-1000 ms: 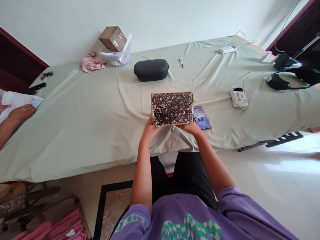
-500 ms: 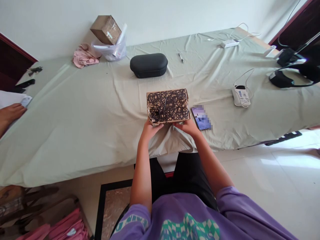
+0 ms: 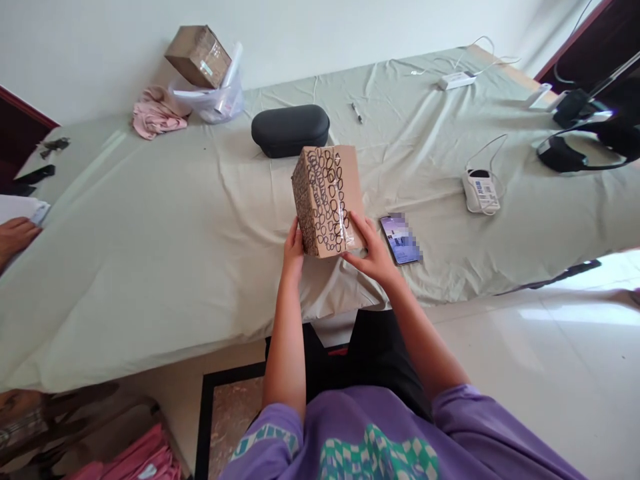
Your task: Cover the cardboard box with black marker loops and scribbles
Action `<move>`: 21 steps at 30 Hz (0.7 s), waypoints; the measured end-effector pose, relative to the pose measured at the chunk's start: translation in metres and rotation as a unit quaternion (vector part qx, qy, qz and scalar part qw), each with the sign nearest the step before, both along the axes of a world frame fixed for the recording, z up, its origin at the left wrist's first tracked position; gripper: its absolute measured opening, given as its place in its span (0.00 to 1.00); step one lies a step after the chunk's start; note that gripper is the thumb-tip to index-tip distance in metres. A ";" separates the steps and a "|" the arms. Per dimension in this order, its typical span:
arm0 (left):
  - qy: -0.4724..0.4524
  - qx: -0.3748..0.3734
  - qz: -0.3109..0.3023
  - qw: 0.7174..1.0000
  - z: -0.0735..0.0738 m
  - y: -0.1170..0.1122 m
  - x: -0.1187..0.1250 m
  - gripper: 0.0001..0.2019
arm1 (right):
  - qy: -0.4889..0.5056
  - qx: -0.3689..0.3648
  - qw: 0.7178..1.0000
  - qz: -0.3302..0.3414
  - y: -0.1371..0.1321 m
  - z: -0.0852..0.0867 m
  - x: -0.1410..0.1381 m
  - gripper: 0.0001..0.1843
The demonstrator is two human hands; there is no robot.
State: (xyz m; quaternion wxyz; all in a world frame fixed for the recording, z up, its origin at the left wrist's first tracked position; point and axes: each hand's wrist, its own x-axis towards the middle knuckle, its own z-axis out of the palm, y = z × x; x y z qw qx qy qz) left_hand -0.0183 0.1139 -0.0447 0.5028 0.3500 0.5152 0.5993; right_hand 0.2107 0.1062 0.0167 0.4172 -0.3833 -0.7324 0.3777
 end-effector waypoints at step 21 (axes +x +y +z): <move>-0.044 0.000 -0.090 0.995 0.032 -0.013 0.012 0.48 | -0.342 -0.142 0.902 -0.222 0.062 -0.043 -0.003 0.17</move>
